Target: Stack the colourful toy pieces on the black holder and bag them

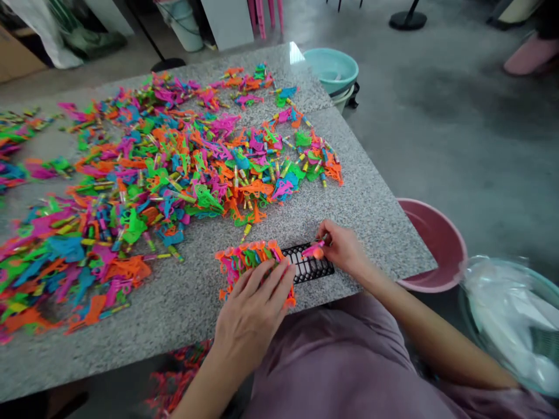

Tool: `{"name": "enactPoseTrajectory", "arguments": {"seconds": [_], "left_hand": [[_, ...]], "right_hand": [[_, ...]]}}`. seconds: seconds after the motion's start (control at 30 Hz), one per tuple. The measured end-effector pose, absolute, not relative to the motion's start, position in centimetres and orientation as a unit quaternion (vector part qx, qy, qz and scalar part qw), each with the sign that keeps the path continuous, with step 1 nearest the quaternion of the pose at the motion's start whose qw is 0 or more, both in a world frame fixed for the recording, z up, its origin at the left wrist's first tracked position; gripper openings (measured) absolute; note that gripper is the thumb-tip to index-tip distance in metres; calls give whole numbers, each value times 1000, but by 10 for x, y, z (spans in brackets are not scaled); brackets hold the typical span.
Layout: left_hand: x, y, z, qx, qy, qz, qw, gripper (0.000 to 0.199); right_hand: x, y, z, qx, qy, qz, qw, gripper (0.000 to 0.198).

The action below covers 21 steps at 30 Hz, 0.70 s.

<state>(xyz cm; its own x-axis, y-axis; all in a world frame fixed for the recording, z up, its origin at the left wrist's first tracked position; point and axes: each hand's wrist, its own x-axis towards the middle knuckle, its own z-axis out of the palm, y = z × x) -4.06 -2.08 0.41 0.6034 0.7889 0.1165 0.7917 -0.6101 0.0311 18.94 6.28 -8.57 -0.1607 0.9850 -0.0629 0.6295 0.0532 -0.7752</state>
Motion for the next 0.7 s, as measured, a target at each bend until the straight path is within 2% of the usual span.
{"name": "enactPoseTrajectory", "arguments": {"seconds": [0.17,0.27,0.37,0.5,0.63,0.7], "left_hand": [[-37,-22,4,-883,-467,-55,9,43],[-36,-21,2,-884,-464,-58,7,43],[-36,-19,2,-887,-458,-53,-4,42],[-36,-19,1,-884,-463,-61,0,41],[-37,-20,1,-884,-462,-74,2,38],[-36,-20,2,-885,-460,-76,6,39]], "right_hand": [[178,51,-87,-533,-627,463,329,9],[159,53,-94,-472,-671,457,344,9],[137,60,-103,-466,-715,420,307,2],[125,65,-100,-470,-748,390,258,9],[117,63,-82,-492,-799,310,152,13],[116,66,-74,-481,-813,307,117,10]]}}
